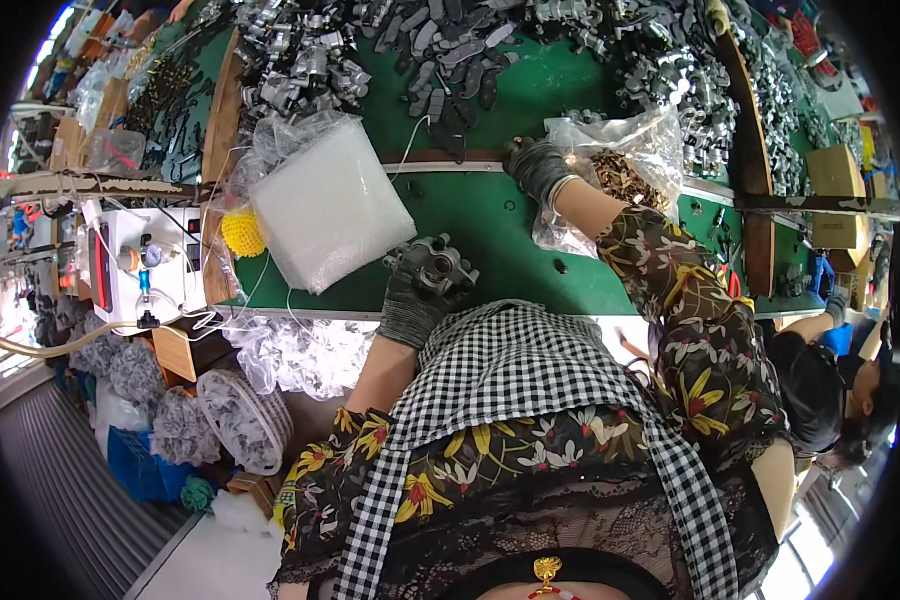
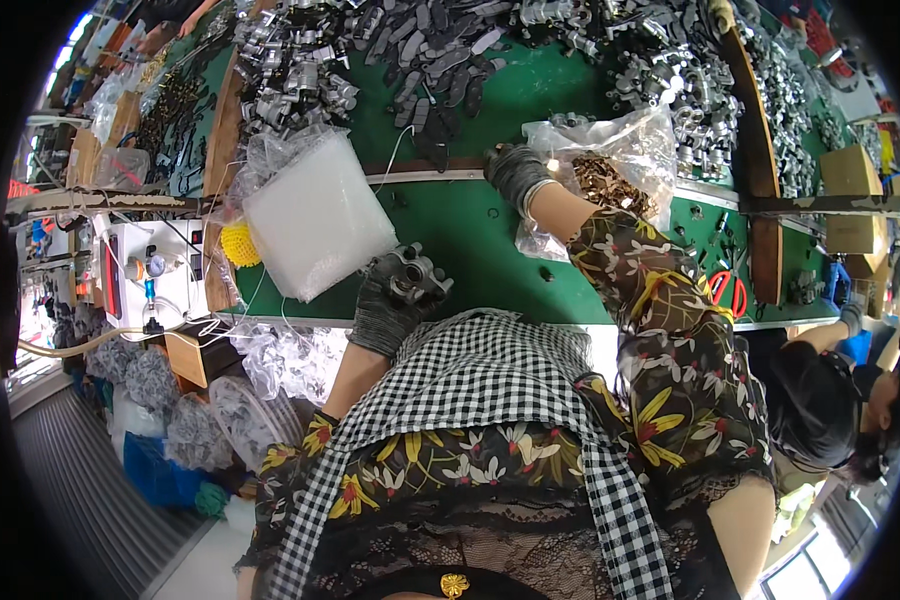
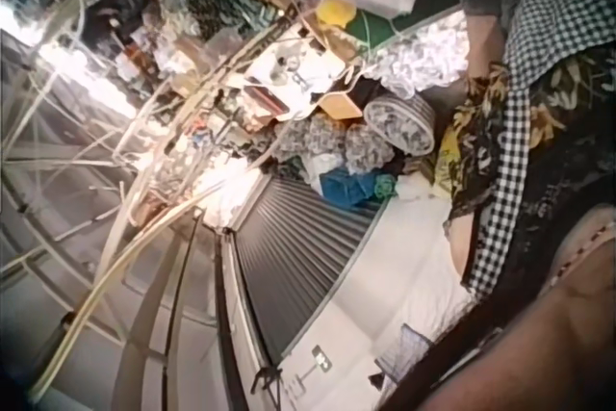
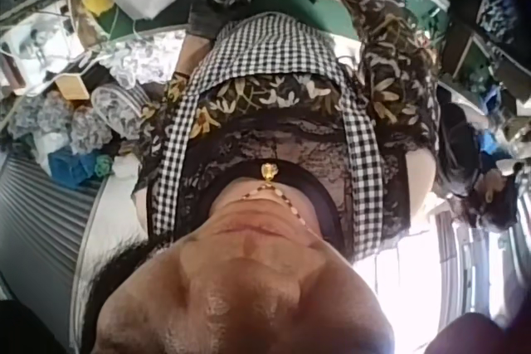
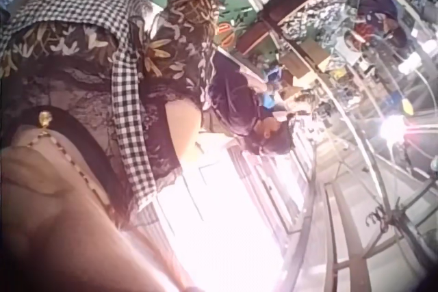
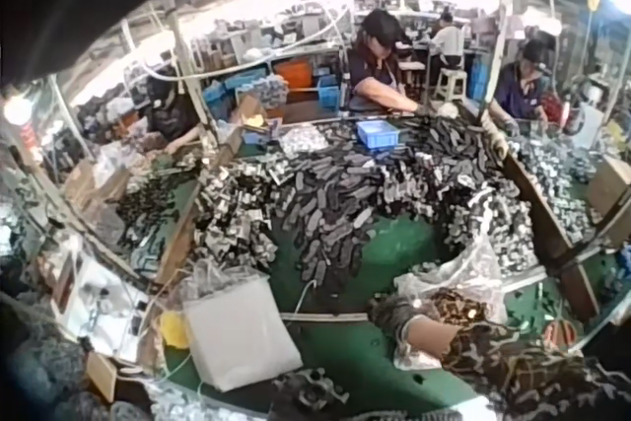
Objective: Packaging small metal parts into plastic bags.
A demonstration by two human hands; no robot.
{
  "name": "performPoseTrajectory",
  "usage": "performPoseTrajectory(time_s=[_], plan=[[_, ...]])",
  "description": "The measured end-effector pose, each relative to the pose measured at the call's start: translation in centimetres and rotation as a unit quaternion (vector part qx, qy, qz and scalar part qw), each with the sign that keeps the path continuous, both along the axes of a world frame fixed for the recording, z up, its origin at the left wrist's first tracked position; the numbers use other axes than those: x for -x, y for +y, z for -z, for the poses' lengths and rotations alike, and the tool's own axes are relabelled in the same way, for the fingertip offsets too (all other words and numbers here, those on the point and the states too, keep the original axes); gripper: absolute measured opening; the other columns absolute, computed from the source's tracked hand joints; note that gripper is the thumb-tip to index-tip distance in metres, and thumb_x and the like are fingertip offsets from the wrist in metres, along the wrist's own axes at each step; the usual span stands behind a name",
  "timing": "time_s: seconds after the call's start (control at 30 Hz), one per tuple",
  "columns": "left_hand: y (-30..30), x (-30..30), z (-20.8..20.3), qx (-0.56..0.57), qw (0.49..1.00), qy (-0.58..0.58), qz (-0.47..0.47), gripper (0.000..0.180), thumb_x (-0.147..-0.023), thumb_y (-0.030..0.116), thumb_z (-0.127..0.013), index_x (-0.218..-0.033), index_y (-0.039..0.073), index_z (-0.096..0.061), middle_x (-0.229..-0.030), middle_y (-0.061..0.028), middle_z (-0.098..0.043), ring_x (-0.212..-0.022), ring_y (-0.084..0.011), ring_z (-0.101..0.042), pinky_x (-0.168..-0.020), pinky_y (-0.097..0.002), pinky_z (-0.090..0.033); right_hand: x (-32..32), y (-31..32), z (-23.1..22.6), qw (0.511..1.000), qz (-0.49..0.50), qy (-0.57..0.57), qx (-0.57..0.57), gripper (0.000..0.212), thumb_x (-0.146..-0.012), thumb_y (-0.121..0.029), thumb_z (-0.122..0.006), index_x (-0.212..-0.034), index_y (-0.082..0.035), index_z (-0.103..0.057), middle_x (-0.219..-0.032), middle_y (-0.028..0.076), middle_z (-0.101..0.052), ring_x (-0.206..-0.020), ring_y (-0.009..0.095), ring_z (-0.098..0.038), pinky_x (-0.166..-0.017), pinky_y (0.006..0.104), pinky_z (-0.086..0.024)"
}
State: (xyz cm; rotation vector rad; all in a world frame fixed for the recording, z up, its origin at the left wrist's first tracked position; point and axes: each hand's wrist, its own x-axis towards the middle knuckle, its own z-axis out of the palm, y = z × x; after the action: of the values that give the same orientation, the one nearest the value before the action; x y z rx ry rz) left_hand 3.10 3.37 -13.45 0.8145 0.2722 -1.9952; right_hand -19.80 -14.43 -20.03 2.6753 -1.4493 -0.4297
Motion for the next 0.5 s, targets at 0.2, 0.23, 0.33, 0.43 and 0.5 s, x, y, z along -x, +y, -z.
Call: performPoseTrajectory(time_s=[0.2, 0.23, 0.33, 0.43, 0.5], plan=[[0.3, -0.7, 0.7, 0.032, 0.999, -0.005, -0.023, 0.038, -0.078, 0.026, -0.07, -0.107, 0.008, -0.053, -0.094, -0.0109, -0.058, -0.09, -0.0318, -0.059, -0.091, -0.0571, -0.047, 0.1, -0.8, -2.4, 0.972, -0.231, 0.01, -0.032, 0.024, -0.079, -0.014, -0.057, -0.102, -0.01, -0.064, -0.1, 0.008, -0.063, -0.092, 0.027, -0.062, -0.068, 0.0401, -0.052], [0.1, -0.6, 0.8, 0.036, 0.999, 0.002, -0.023, 0.039, -0.077, 0.026, -0.07, -0.107, 0.008, -0.054, -0.094, -0.011, -0.058, -0.09, -0.0317, -0.06, -0.091, -0.0568, -0.047, 0.1, -1.0, -2.2, 0.972, -0.233, 0.01, -0.031, 0.024, -0.079, -0.014, -0.057, -0.102, -0.01, -0.064, -0.1, 0.008, -0.063, -0.092, 0.027, -0.062, -0.068, 0.0401, -0.052], [-0.3, -0.4, 0.8, 0.031, 0.999, 0.018, -0.02, 0.038, -0.077, 0.027, -0.07, -0.106, 0.008, -0.054, -0.093, -0.0111, -0.059, -0.089, -0.0311, -0.06, -0.09, -0.0566, -0.047, 0.3, -2.0, -1.4, 0.99, -0.123, 0.035, -0.066, 0.021, -0.079, -0.016, -0.056, -0.096, -0.007, -0.065, -0.091, 0.012, -0.066, -0.092, 0.029, -0.063, -0.072, 0.0376, -0.05], [-1.1, -0.5, 0.6, 0.018, 0.999, 0.013, -0.023, 0.036, -0.079, 0.028, -0.068, -0.106, 0.008, -0.055, -0.094, -0.0115, -0.059, -0.089, -0.0305, -0.059, -0.089, -0.0573, -0.047, 0.6, -2.2, -2.4, 0.975, -0.193, -0.06, 0.092, 0.021, -0.082, -0.023, -0.059, -0.095, -0.008, -0.066, -0.088, 0.011, -0.066, -0.086, 0.028, -0.065, -0.069, 0.0352, -0.05], [-1.2, -1.1, 0.4, 0.009, 0.999, -0.005, -0.038, 0.035, -0.08, 0.028, -0.067, -0.106, 0.008, -0.055, -0.096, -0.0119, -0.058, -0.089, -0.0304, -0.059, -0.088, -0.0579, -0.048, -2.2, -0.9, -8.4, 0.937, 0.051, -0.347, 0.001, 0.024, -0.088, -0.032, -0.06, -0.096, -0.01, -0.064, -0.077, 0.008, -0.063, -0.072, 0.021, -0.063, -0.062, 0.0304, -0.049]])
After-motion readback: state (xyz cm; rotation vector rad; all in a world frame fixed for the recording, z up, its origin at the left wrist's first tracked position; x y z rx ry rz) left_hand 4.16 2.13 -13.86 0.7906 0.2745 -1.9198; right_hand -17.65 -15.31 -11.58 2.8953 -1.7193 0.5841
